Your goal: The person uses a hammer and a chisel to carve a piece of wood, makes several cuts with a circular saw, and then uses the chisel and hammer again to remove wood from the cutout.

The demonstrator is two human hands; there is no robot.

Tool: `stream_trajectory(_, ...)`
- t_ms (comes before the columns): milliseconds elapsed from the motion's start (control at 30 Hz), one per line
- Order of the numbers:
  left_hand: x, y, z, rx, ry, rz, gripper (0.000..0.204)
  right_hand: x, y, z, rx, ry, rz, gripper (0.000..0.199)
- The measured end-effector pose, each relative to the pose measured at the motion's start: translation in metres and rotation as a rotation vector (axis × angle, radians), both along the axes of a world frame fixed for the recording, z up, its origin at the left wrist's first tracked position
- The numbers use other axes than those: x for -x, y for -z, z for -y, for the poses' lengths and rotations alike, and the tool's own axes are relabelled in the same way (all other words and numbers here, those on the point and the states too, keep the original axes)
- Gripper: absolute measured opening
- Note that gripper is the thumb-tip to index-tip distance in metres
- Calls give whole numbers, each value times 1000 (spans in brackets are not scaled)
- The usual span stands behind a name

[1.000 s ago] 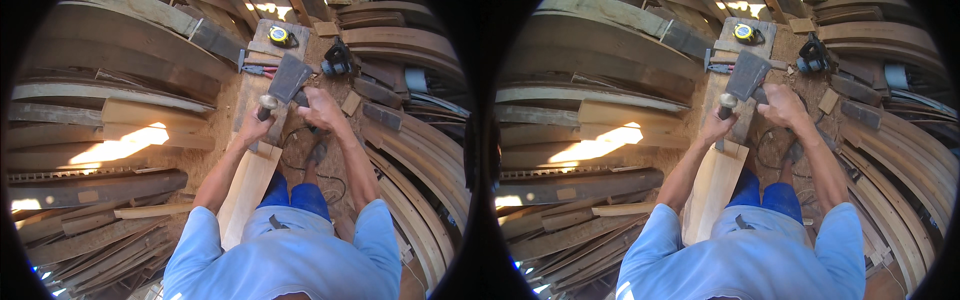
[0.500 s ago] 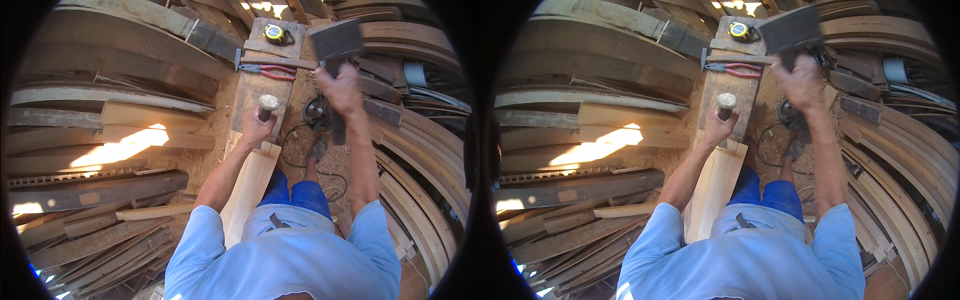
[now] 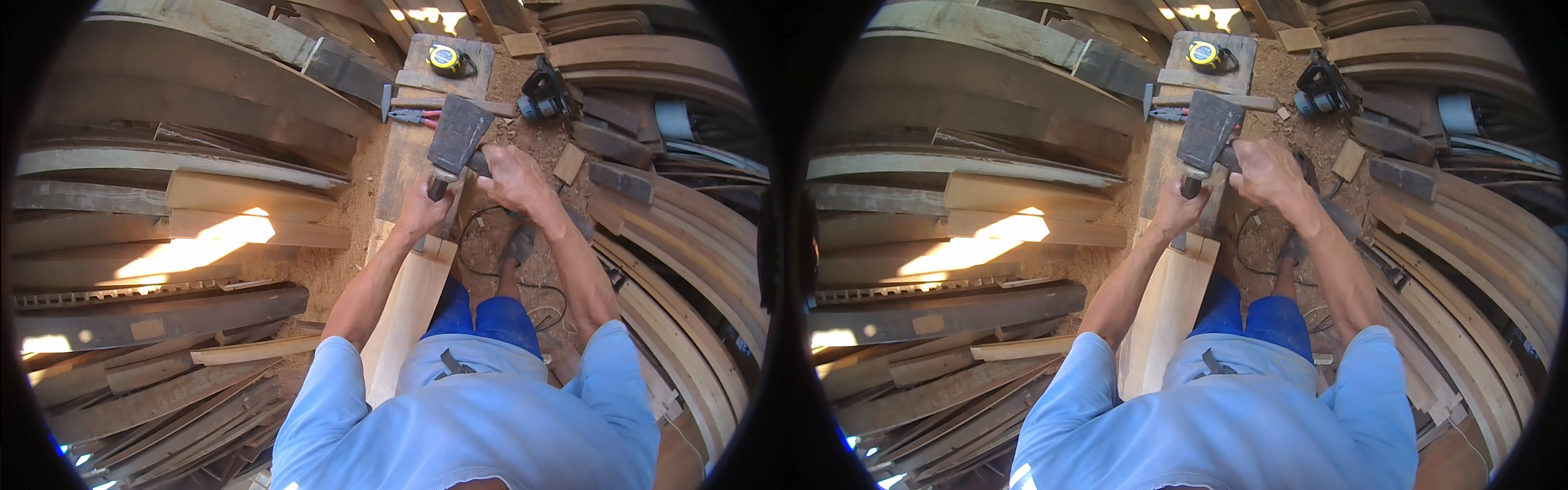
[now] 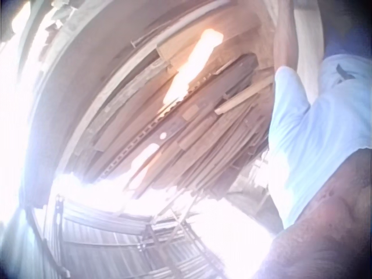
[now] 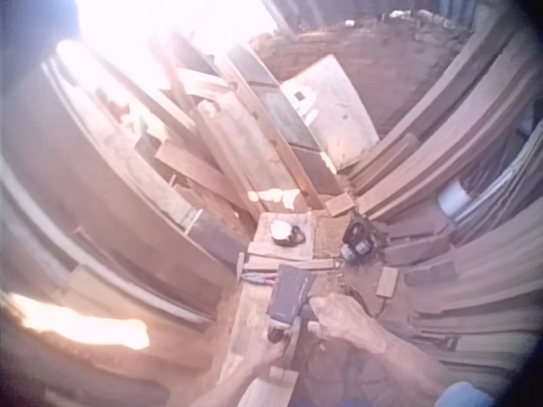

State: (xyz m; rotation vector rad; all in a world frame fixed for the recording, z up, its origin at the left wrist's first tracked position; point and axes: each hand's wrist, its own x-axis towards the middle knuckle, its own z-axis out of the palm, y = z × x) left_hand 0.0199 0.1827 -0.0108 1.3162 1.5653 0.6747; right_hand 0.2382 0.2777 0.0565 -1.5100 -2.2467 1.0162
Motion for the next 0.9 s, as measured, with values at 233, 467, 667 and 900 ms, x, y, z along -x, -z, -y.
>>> stream_trajectory(233, 5, -1, 9, 158, -198, 128, 22, -10, -38, 3, 228, 184, -323, 30)
stream_trajectory(467, -7, -4, 7, -21, -176, 34, 20, -51, -67, -23, 215, 428, -459, 25)
stream_trajectory(667, -11, -12, 5, 12, -112, 45, 20, -38, -44, -18, 88, 460, -352, 25)
stream_trajectory(900, -20, -12, 9, -12, -98, 68, 18, -17, -40, 3, 111, 66, -163, 27)
